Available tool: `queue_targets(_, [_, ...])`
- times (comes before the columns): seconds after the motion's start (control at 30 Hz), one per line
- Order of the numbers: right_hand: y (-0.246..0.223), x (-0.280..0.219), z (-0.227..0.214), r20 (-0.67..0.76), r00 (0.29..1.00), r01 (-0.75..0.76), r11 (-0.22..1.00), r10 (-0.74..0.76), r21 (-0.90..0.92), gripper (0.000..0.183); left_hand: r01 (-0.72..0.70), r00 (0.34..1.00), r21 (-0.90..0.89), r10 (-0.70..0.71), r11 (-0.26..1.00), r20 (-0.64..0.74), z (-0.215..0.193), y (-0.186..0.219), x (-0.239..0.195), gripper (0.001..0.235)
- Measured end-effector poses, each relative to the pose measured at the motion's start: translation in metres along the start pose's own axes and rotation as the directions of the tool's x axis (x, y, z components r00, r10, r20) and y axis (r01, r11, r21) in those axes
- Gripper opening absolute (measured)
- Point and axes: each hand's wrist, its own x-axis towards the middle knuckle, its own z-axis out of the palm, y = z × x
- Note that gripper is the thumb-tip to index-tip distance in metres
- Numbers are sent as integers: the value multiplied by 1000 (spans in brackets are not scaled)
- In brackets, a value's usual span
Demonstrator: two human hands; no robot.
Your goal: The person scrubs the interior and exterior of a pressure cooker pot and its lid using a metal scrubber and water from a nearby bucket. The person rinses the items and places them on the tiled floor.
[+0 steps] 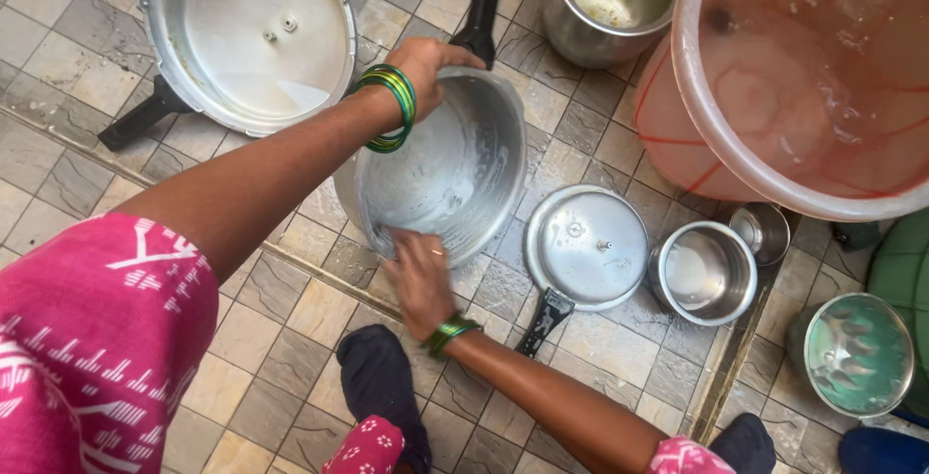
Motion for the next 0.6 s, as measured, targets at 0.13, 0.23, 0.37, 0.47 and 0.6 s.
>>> queue_targets(0.13, [-23, 44, 33, -116, 938, -296, 927, 328, 228, 43, 91, 996, 33, -91, 995, 13, 1, -5, 7, 66])
queue_targets(0.23, [-1, 39, 43, -74, 983, -166, 984, 170, 59, 36, 80, 996, 21, -80, 997, 27, 1, -10, 8, 66])
queue_targets(0.37, [48, -15, 14, 181, 955, 287, 891, -236, -352, 35, 80, 996, -81, -77, 994, 34, -6, -16, -1, 66])
queue_targets(0.47, [41, -10, 17, 125, 966, 255, 901, -225, -351, 40, 44, 999, -65, -44, 997, 9, -10, -16, -3, 73])
queue_targets(0.6, [-19, 41, 36, -255, 965, -76, 995, 58, -59, 68, 53, 998, 71, -56, 996, 34, 2, -7, 17, 68])
